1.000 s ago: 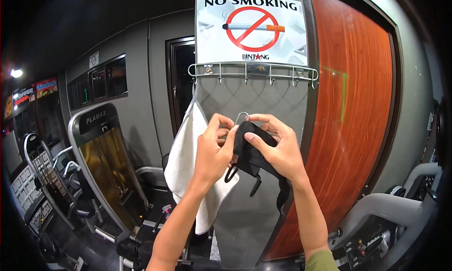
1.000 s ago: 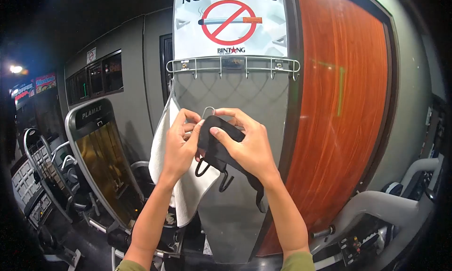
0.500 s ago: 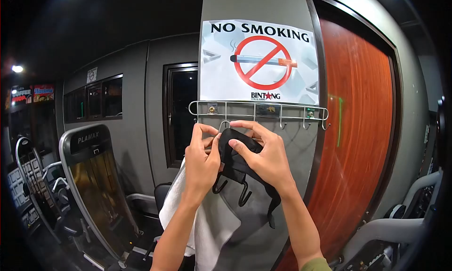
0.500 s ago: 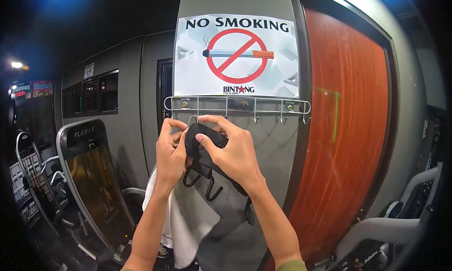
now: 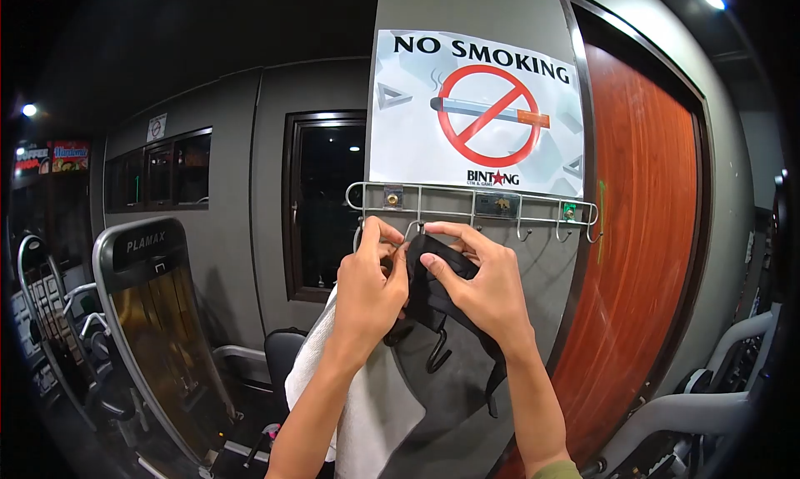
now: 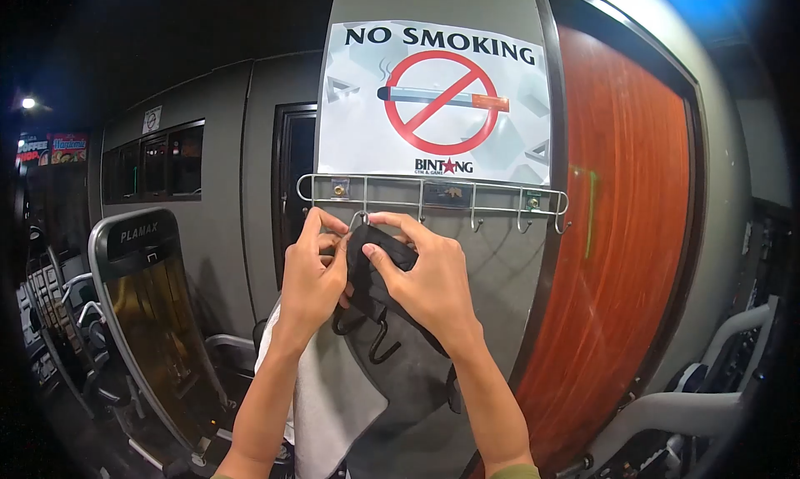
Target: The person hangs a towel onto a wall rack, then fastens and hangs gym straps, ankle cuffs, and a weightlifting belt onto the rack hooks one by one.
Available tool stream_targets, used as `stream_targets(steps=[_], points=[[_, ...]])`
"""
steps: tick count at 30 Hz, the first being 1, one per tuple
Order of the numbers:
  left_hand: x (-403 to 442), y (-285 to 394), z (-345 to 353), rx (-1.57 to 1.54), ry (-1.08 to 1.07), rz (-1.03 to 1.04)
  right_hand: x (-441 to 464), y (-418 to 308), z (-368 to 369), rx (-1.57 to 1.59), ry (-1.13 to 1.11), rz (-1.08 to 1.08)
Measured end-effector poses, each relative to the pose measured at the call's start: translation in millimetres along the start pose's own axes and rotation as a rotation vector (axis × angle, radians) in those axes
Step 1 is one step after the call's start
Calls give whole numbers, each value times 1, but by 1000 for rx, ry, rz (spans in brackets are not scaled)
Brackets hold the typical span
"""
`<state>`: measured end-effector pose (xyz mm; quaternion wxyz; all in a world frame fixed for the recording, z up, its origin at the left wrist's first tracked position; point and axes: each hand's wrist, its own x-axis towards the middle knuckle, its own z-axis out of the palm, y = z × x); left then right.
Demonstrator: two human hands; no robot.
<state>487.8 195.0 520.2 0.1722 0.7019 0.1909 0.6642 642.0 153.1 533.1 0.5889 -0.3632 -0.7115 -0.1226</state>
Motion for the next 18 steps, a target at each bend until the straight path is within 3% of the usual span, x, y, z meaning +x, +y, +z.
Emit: stream_targets(steps=[8, 9, 12, 14, 16, 18], points=[[-10, 5, -8, -32, -107, -45, -13, 2, -4, 46, -69, 126], [-12, 8, -10, -32, -111, -45, -15, 8, 1, 50, -7, -1], [-23, 13, -19, -42, -110, -92, -27, -1, -5, 25, 0, -2], [-32, 7, -23, 151, -38, 117, -38, -5, -9, -80, 3, -11], [-46, 14, -27, 200, 7, 145, -53, -9, -11, -284, 142, -186], [-63, 18, -30, 112, 46, 136, -70, -16, -13, -260, 131, -168]])
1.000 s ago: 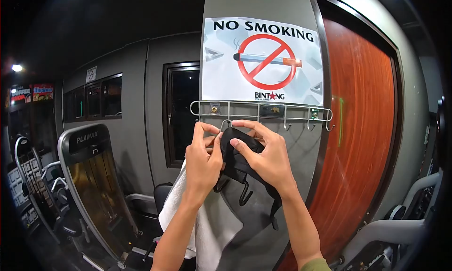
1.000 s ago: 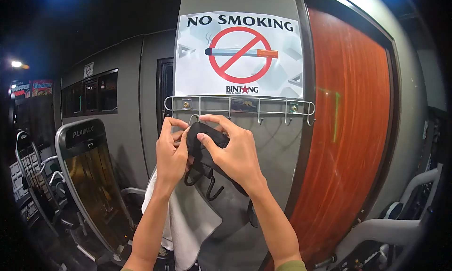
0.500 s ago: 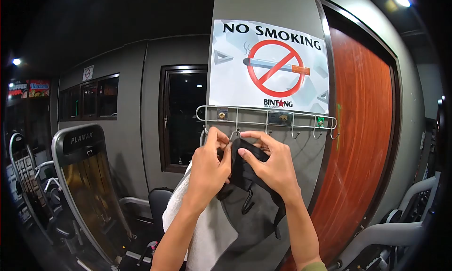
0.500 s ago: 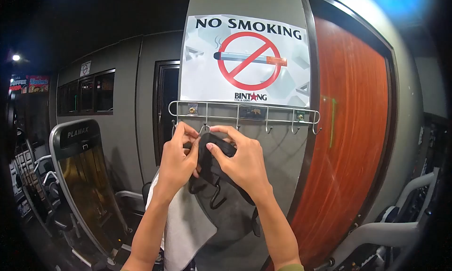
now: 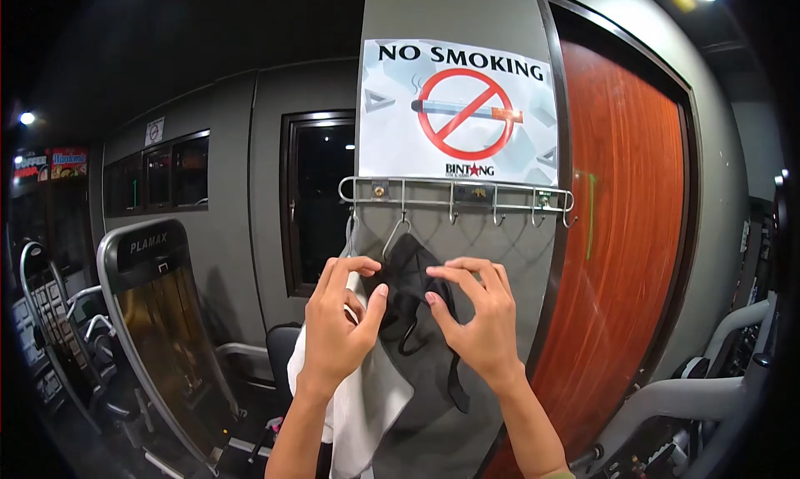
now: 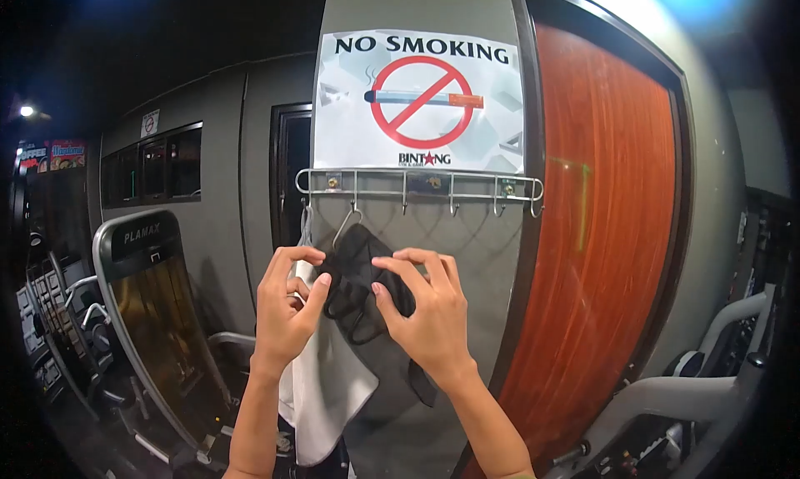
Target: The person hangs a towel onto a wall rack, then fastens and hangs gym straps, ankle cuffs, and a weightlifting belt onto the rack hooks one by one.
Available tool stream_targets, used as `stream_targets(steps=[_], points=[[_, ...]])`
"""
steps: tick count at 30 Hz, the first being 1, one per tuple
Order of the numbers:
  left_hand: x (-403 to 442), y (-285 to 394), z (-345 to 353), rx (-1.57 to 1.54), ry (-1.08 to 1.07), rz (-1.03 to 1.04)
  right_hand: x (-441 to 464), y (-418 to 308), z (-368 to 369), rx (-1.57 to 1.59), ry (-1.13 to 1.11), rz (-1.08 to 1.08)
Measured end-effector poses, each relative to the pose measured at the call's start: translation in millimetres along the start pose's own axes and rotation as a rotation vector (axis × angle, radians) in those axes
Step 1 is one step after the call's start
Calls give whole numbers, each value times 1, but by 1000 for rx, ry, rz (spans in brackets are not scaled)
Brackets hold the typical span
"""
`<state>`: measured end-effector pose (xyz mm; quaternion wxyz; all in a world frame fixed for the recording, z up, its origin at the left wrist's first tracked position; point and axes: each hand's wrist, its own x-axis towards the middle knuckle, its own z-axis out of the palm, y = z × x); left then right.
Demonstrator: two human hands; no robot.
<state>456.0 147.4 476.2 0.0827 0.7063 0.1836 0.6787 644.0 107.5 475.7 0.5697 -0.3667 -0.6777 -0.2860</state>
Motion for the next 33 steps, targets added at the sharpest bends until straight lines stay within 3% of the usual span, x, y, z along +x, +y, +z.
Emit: stream_targets(steps=[4, 14, 17, 22, 25, 33], points=[[-39, 4, -8, -132, -87, -112, -38, -27, -11, 131, -63, 103], [-175, 20, -67, -187, -196, -600, -155, -81, 21, 691, -596, 355], [-225, 19, -88, -202, -163, -752, -195, -101, 38, 843, -856, 425], [-294, 27, -134, -195, -36, -1038, -261, -141, 64, 1008, -1005, 559], [-331, 29, -163, -162, 64, -1068, -292, -163, 78, 1040, -1174, 697], [-405, 39, -233, -6, 213, -1217, -342, -229, 124, 1062, -1107, 828]])
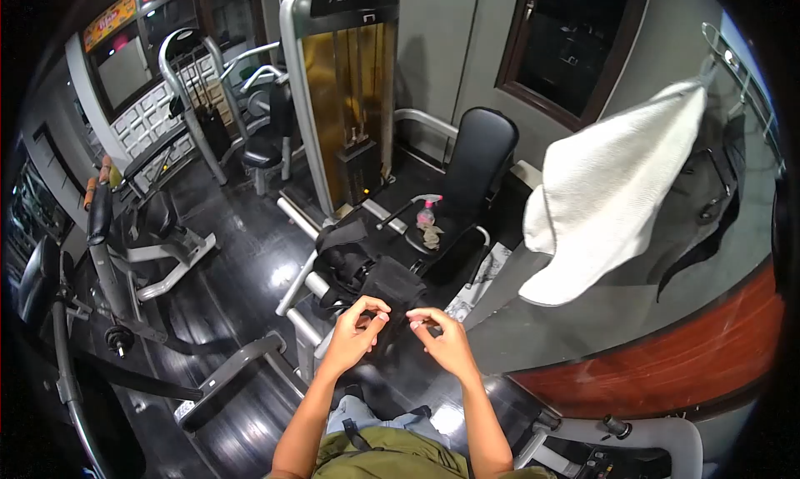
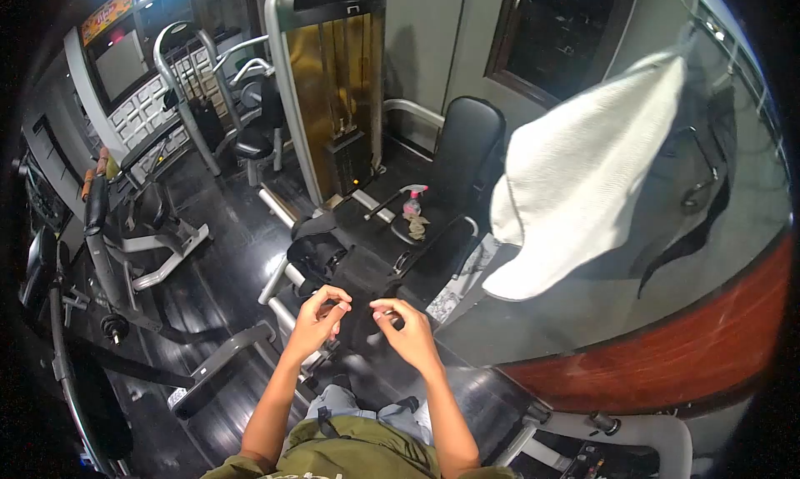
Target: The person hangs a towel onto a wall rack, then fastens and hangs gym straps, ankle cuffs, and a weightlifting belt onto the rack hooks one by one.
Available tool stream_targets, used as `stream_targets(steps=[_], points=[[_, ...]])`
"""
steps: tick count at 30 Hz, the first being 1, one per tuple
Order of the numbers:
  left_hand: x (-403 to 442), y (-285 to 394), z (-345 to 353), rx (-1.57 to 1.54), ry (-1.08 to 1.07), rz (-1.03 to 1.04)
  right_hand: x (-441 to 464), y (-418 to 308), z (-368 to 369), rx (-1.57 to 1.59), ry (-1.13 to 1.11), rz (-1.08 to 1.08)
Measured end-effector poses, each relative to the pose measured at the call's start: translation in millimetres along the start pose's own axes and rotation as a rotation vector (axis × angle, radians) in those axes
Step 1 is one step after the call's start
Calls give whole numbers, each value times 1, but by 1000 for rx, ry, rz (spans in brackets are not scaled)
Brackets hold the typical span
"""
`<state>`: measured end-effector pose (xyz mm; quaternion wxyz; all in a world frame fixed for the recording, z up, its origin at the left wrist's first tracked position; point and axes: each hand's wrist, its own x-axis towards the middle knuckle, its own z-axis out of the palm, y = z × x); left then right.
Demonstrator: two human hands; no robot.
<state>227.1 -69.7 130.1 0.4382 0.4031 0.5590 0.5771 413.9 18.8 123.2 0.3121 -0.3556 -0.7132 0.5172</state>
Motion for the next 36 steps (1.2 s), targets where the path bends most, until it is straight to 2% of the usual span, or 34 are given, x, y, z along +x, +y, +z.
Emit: stream_targets(steps=[4, 6, 10, 16, 18, 19, 21, 22, 28, 31, 32, 33, 36], points=[[12, -43, -34, 53, 118, -61, 16, 15, 33, -19, 104, 147], [21, -54, -41, 41, 139, -65, 20, 6, 45, -446, 172, 234], [39, -65, -49, 125, 113, -75, 25, 15, 61, -412, 236, 295], [52, -67, -56, 237, 70, -61, 16, 31, 83, -466, 397, 230], [56, -71, -63, 367, -4, -59, 9, 43, 96, -375, 527, 112], [58, -76, -65, 370, -18, -63, 7, 45, 103, -374, 537, 123], [60, -81, -67, 520, -33, 44, 0, 47, 115, -108, 595, 191], [60, -80, -67, 516, -43, 34, -1, 51, 116, -109, 608, 203], [66, -77, -71, 382, -103, -23, 2, 46, 115, -189, 632, 212], [66, -70, -69, 349, -73, -94, 2, 48, 109, -29, 607, 284], [66, -72, -68, 349, -77, -96, 4, 56, 106, 84, 598, 213], [66, -76, -67, 385, -56, -53, 6, 53, 103, 196, 590, 140], [68, -84, -65, 447, -35, 22, 8, 47, 88, 271, 545, 219]])
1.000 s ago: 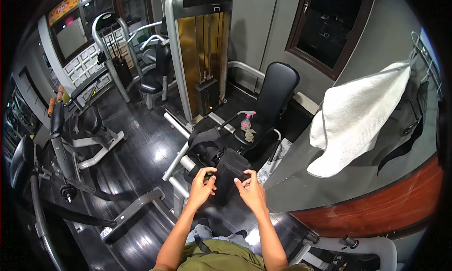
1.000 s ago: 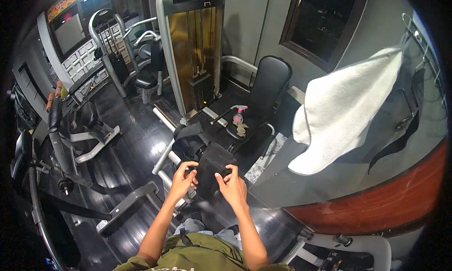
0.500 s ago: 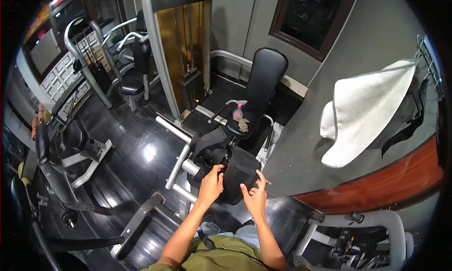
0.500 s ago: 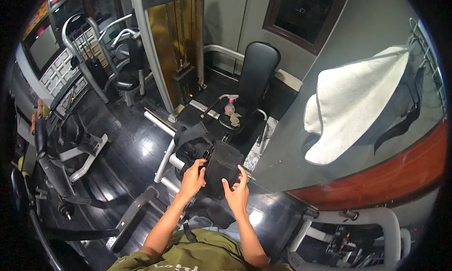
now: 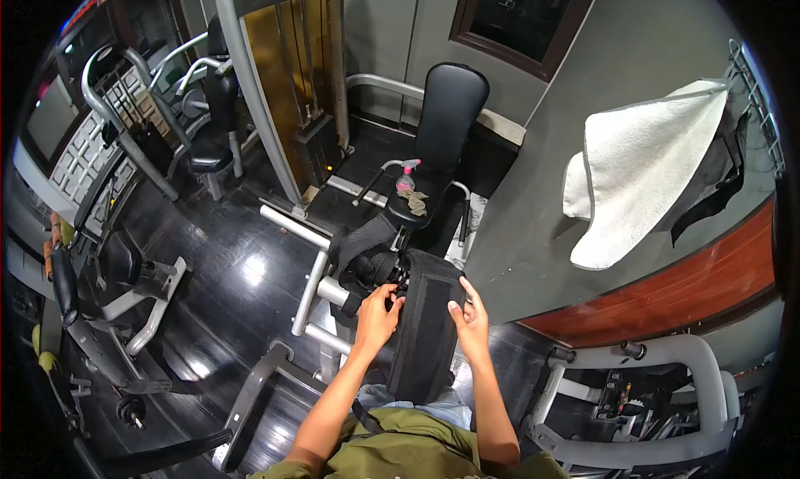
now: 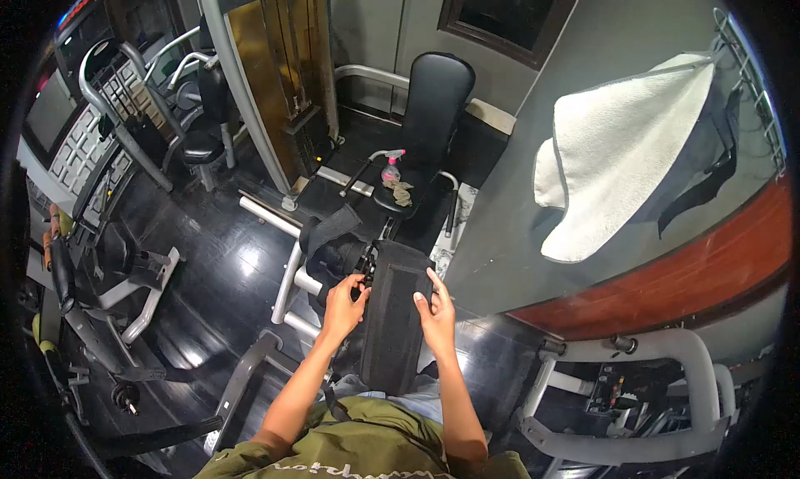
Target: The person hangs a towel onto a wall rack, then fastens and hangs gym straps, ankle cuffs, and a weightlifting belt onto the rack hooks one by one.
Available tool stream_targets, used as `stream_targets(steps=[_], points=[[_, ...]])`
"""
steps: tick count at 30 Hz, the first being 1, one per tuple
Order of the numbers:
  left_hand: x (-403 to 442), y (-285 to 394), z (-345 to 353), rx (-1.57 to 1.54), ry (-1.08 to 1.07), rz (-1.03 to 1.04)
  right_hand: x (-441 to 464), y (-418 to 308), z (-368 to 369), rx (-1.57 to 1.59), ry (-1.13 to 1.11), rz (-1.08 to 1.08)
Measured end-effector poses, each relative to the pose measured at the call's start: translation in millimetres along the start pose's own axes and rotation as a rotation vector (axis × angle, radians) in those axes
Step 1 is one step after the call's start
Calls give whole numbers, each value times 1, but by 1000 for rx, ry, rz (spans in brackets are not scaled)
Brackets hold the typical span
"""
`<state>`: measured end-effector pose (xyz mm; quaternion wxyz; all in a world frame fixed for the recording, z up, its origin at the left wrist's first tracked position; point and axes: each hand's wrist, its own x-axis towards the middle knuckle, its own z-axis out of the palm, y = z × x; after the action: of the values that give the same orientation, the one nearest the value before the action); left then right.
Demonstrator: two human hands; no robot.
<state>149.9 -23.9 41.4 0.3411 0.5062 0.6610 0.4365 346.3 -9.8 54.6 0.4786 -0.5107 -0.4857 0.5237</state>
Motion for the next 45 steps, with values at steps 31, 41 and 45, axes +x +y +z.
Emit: stream_targets(steps=[31, 41, 45], points=[[7, 28, 5, -197, 180, 64, 35, 27, -53, 485, -86, 275], [-3, 42, 1, -187, 276, 74, 32, 4, -53, 103, -148, 348], [-2, 37, 5, -181, 287, 131, 33, 8, -46, 91, -112, 261]])
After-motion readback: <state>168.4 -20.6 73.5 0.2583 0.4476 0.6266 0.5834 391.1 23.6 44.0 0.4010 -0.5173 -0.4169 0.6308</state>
